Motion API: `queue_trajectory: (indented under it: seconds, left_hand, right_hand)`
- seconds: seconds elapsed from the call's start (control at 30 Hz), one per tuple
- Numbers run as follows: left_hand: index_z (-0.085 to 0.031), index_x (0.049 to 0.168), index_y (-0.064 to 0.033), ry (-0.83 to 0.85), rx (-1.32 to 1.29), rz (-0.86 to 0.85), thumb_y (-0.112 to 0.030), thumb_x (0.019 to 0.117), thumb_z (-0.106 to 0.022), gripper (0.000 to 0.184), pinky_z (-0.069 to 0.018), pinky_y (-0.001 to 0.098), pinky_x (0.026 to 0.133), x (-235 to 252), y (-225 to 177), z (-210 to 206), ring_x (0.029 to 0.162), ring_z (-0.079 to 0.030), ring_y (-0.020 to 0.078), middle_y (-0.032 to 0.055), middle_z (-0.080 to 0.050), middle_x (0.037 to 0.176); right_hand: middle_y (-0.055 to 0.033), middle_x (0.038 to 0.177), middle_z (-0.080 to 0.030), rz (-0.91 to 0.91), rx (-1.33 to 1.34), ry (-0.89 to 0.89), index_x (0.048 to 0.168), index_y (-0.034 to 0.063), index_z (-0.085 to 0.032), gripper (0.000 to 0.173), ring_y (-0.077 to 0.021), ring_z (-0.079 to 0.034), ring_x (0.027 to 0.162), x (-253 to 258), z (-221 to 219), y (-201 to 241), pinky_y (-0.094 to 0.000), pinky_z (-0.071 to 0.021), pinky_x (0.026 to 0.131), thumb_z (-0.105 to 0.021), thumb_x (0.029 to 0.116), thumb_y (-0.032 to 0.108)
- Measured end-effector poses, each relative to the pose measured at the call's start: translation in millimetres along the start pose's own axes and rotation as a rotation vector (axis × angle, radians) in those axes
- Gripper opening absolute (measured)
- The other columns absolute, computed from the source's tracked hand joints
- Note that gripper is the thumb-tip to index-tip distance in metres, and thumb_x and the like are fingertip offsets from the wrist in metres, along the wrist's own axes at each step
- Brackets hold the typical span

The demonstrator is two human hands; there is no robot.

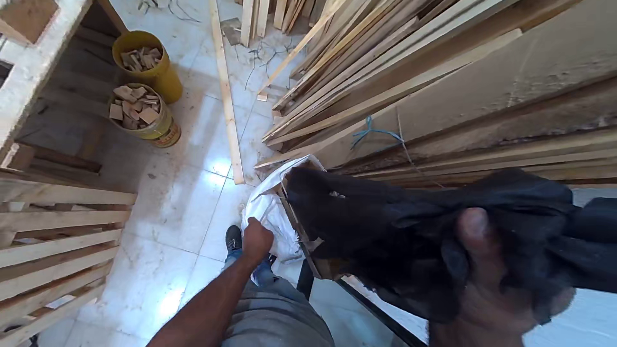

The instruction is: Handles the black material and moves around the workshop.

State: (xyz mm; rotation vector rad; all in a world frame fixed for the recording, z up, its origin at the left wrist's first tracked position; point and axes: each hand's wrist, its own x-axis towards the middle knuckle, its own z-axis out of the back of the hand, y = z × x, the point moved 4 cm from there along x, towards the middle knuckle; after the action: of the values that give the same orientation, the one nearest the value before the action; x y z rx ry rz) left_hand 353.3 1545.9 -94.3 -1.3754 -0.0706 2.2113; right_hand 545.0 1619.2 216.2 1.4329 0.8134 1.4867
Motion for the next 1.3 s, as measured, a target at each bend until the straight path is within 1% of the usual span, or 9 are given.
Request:
queue_trajectory:
  seconds: [0.2, 0.3, 0.47, 0.57, 0.7, 0.9, 1.07, 1.17, 1.3]
  left_hand:
    - [-0.066, 0.125, -0.0098, 0.083, 0.227, -0.260, -0.045, 0.0998, -0.057, 0.044, -0.0540, 0.0616, 0.089, -58.6, -42.4, 14.6, 0.106, -0.070, 0.0367, 0.0163, -0.073, 0.110]
    - [-0.057, 0.136, -0.0040, 0.209, 0.360, -0.225, -0.060, 0.0960, -0.058, 0.069, -0.0525, 0.0594, 0.095, -43.9, -56.0, -10.1, 0.116, -0.066, 0.0371, 0.0189, -0.068, 0.125]
    - [-0.068, 0.121, -0.0030, 0.261, 0.482, -0.199, -0.044, 0.0947, -0.065, 0.048, -0.0540, 0.0633, 0.088, -23.1, -64.9, -15.0, 0.113, -0.067, 0.0392, 0.0207, -0.068, 0.124]
    - [-0.071, 0.112, -0.0032, 0.291, 0.397, -0.158, -0.051, 0.0983, -0.058, 0.051, -0.0532, 0.0637, 0.089, -7.5, -50.8, -13.4, 0.111, -0.068, 0.0387, 0.0211, -0.070, 0.118]
    - [-0.062, 0.129, -0.0036, 0.288, 0.193, -0.289, -0.053, 0.0950, -0.066, 0.061, -0.0525, 0.0640, 0.093, 17.3, -17.9, -23.0, 0.111, -0.067, 0.0395, 0.0215, -0.070, 0.116]
    - [-0.040, 0.145, -0.0005, 0.117, 0.256, -0.070, -0.047, 0.0955, -0.064, 0.072, -0.0564, 0.0582, 0.091, -4.1, -37.4, -22.0, 0.113, -0.067, 0.0392, 0.0238, -0.061, 0.131]
    - [-0.037, 0.146, -0.0026, 0.006, 0.308, -0.006, -0.025, 0.0879, -0.069, 0.070, -0.0597, 0.0543, 0.082, 28.9, -31.4, -43.8, 0.103, -0.072, 0.0357, 0.0195, -0.070, 0.114]
    - [-0.045, 0.141, -0.0011, 0.016, 0.250, 0.004, -0.028, 0.0929, -0.063, 0.058, -0.0582, 0.0579, 0.084, 26.8, -18.9, -33.6, 0.106, -0.071, 0.0380, 0.0215, -0.069, 0.119]
    - [-0.066, 0.120, -0.0029, 0.165, 0.299, -0.041, -0.058, 0.0991, -0.053, 0.061, -0.0541, 0.0622, 0.090, 3.9, -24.0, -25.7, 0.112, -0.068, 0.0377, 0.0205, -0.070, 0.119]
  right_hand:
    - [0.0086, 0.108, -0.074, 0.097, -0.025, 0.025, 0.121, 0.0169, -0.063, 0.033, -0.0070, -0.071, 0.101, 3.6, -1.2, -27.3, -0.0296, -0.0614, 0.091, -0.079, 0.0920, 0.019]
    - [0.0096, 0.109, -0.074, 0.098, -0.024, 0.047, 0.122, 0.0182, -0.063, 0.034, -0.0064, -0.071, 0.101, 6.5, -5.6, -20.7, -0.0287, -0.0614, 0.091, -0.078, 0.0923, 0.020]
    - [0.0114, 0.107, -0.074, 0.146, -0.083, 0.070, 0.119, 0.0183, -0.065, 0.030, -0.0038, -0.071, 0.100, 3.6, -6.7, -7.8, -0.0250, -0.0606, 0.089, -0.078, 0.0922, 0.020]
    - [0.0110, 0.105, -0.074, 0.122, -0.062, 0.062, 0.118, 0.0184, -0.064, 0.029, -0.0041, -0.071, 0.098, 0.3, -3.8, -13.1, -0.0254, -0.0611, 0.087, -0.078, 0.0918, 0.020]
    - [0.0110, 0.107, -0.074, 0.104, -0.082, 0.072, 0.120, 0.0190, -0.064, 0.030, -0.0041, -0.071, 0.099, -3.5, 3.2, -23.1, -0.0256, -0.0610, 0.088, -0.078, 0.0925, 0.021]
    - [0.0106, 0.106, -0.073, 0.052, -0.081, 0.073, 0.119, 0.0200, -0.064, 0.032, -0.0048, -0.071, 0.097, -6.5, 5.7, -33.9, -0.0267, -0.0613, 0.087, -0.079, 0.0912, 0.022]
    - [0.0105, 0.109, -0.072, 0.042, -0.129, 0.063, 0.121, 0.0181, -0.062, 0.034, -0.0055, -0.069, 0.103, -12.9, 6.1, -36.2, -0.0288, -0.0599, 0.092, -0.078, 0.0917, 0.017]
    - [0.0084, 0.108, -0.073, 0.063, -0.120, 0.057, 0.121, 0.0175, -0.062, 0.034, -0.0079, -0.071, 0.100, -9.1, 6.1, -43.3, -0.0317, -0.0614, 0.090, -0.079, 0.0912, 0.019]
    - [0.0099, 0.105, -0.073, 0.033, -0.114, 0.037, 0.118, 0.0185, -0.063, 0.031, -0.0062, -0.071, 0.097, -7.9, 6.3, -52.6, -0.0298, -0.0621, 0.087, -0.079, 0.0915, 0.019]
